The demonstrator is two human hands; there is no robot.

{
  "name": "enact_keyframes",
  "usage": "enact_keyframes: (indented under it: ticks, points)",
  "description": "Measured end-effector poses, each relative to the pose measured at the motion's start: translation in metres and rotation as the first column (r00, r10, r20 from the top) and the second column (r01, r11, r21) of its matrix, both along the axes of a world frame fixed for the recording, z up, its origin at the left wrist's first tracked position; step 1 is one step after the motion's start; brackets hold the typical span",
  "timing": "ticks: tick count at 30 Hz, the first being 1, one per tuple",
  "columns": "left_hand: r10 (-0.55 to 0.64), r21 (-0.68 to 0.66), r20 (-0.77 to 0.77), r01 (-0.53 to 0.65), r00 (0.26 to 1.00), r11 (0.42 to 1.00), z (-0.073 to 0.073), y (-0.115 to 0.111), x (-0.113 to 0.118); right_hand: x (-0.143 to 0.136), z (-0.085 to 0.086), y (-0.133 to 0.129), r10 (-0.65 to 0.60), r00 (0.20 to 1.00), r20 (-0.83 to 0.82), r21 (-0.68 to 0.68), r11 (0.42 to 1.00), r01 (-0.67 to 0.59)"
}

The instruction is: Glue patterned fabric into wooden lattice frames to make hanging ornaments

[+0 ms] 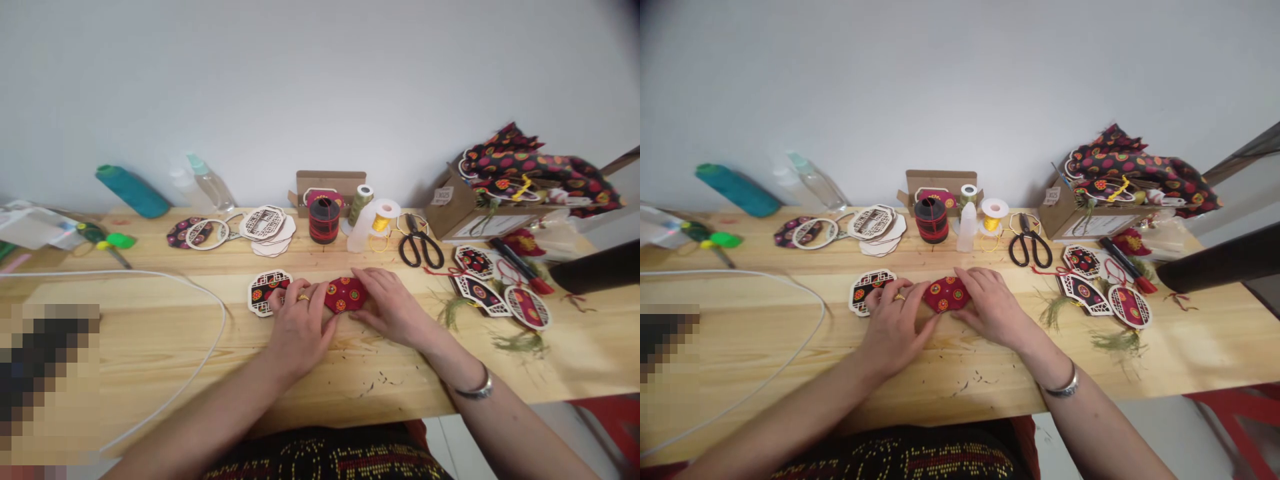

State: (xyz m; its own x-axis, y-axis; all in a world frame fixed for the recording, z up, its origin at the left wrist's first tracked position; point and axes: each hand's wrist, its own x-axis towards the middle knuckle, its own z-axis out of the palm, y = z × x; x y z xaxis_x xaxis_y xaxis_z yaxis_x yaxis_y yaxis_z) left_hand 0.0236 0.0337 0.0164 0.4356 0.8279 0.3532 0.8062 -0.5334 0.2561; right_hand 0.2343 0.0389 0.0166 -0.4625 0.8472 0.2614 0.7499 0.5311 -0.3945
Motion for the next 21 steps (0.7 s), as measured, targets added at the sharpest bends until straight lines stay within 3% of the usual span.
enact_keyframes:
  ticks: [7, 14, 17, 21]
  points:
    - [-0.005, 0.007, 0.051, 0.005, 0.999, 1.000, 0.000, -0.001, -0.001, 0.001, -0.001, 0.000, -0.006, 0.998, -0.056, 0.081, 0.997, 0.011]
    - [-0.027, 0.017, 0.102, 0.026, 0.994, 1.000, 0.002, -0.001, -0.001, 0.001, -0.001, 0.000, -0.003, 0.999, -0.042, 0.058, 0.998, 0.006]
    - [0.021, 0.058, 0.119, -0.028, 0.993, 0.998, 0.013, 0.003, -0.007, 0.001, -0.002, 0.000, -0.012, 0.999, -0.043, 0.055, 0.998, 0.015]
    - [0.181, 0.088, 0.066, -0.187, 0.981, 0.978, 0.040, 0.022, -0.034, 0.001, -0.001, -0.001, -0.021, 1.000, -0.011, 0.010, 1.000, 0.021]
